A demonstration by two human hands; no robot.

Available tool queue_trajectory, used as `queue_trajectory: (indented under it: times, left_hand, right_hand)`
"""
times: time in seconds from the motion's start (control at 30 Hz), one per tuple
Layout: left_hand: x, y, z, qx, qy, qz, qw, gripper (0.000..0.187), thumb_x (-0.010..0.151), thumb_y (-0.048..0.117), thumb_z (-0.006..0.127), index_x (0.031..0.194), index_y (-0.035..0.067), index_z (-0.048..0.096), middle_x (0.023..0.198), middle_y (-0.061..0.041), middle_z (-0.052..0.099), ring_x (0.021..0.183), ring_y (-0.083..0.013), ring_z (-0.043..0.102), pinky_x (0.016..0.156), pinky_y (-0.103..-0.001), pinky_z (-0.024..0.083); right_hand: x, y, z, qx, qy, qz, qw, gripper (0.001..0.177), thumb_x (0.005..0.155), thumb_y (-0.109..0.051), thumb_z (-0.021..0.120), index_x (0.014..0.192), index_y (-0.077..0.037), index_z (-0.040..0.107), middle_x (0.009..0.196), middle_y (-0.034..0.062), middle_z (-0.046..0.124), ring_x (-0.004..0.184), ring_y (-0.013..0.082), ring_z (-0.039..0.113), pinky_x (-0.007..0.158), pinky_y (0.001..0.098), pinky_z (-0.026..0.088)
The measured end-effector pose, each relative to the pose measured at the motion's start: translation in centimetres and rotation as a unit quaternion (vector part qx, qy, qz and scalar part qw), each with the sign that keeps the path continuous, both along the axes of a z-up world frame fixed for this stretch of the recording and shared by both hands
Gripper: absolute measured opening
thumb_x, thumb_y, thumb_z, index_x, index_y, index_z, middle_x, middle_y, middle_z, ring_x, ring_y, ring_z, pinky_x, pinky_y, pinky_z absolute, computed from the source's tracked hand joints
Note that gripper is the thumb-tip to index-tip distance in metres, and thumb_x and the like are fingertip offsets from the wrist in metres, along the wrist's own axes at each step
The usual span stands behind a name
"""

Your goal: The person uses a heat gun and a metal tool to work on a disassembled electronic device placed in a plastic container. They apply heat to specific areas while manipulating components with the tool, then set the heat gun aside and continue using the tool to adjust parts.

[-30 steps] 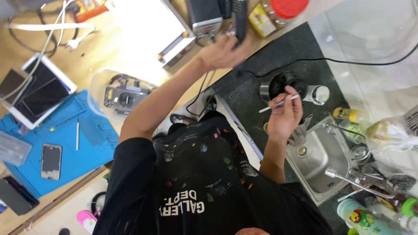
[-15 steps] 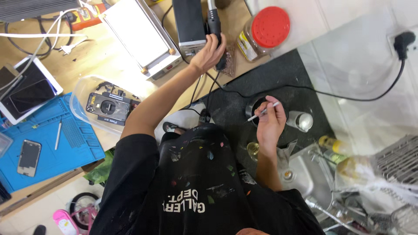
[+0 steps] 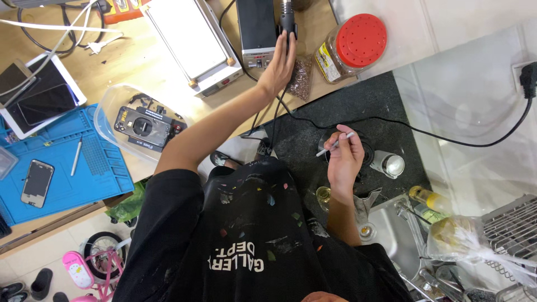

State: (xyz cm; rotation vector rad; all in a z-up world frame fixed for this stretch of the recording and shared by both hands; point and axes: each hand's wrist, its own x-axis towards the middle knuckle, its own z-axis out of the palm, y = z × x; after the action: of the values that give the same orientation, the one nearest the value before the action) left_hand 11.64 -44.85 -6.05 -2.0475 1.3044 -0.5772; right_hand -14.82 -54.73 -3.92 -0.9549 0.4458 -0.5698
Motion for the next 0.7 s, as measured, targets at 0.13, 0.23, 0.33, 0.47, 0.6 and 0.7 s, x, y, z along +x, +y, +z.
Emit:
queue_trajectory:
  times: [0.13,0.23,0.33,0.47,0.6,0.7]
  left_hand:
    - [-1.6,-0.4,-0.7,-0.059,-0.020,0.034,0.997,0.064,0.099,0.032,0.050,0.150,-0.006,0.054,0.162,-0.030,0.033,0.149,-0.0479,0.030,0.123,-0.060,0.022]
    - [-3.4,0.5,-1.2,-0.114,0.042,0.048,0.991,0.063,0.098,0.026,0.054,0.151,-0.007,0.051,0.163,-0.029,0.032,0.152,-0.0441,0.028,0.125,-0.058,0.020]
    - [-4.3,2.8,-1.2,-0.174,0.135,0.019,0.975,0.062,0.098,0.019,0.062,0.152,-0.008,0.049,0.163,-0.029,0.033,0.156,-0.0415,0.027,0.129,-0.058,0.019]
    - [-1.1,6.6,-1.5,-0.185,0.123,0.056,0.973,0.073,0.089,0.008,0.075,0.155,-0.001,0.046,0.158,-0.026,0.038,0.151,-0.0424,0.031,0.131,-0.058,0.017]
    - [2.6,8.0,-2.2,-0.207,0.110,0.095,0.967,0.086,0.076,0.013,0.077,0.153,-0.010,0.046,0.154,-0.031,0.041,0.148,-0.0450,0.034,0.124,-0.060,0.022]
    - [3.8,7.2,-3.3,-0.198,0.102,0.082,0.972,0.084,0.079,0.014,0.077,0.152,-0.010,0.044,0.155,-0.031,0.040,0.148,-0.0456,0.035,0.125,-0.061,0.023]
  right_hand:
    - [0.1,-0.2,-0.6,0.011,-0.001,-0.002,1.000,0.020,0.109,-0.005,0.051,0.123,0.004,0.062,0.091,0.0089,0.062,0.082,0.0152,0.059,0.076,0.0330,0.050]
    - [0.4,-0.2,-1.0,0.000,0.003,0.011,1.000,0.019,0.110,-0.005,0.052,0.123,0.004,0.062,0.091,0.0088,0.062,0.081,0.0149,0.059,0.076,0.0322,0.050]
    - [1.4,-0.3,-0.9,-0.038,0.001,0.020,0.999,0.019,0.111,-0.006,0.052,0.125,0.004,0.062,0.093,0.0084,0.061,0.080,0.0144,0.058,0.075,0.0304,0.050]
    - [3.4,0.5,-0.4,-0.090,0.008,0.008,0.996,0.021,0.111,-0.007,0.054,0.127,0.005,0.061,0.100,0.0086,0.062,0.081,0.0141,0.059,0.075,0.0290,0.051]
    - [4.7,1.4,1.3,-0.153,-0.005,0.039,0.987,0.023,0.111,-0.008,0.055,0.128,0.006,0.061,0.106,0.0085,0.061,0.083,0.0149,0.061,0.076,0.0292,0.052]
    - [5.6,1.8,2.2,-0.247,0.019,0.018,0.969,0.022,0.112,-0.008,0.054,0.126,0.006,0.061,0.104,0.0086,0.061,0.080,0.0138,0.063,0.073,0.0274,0.052]
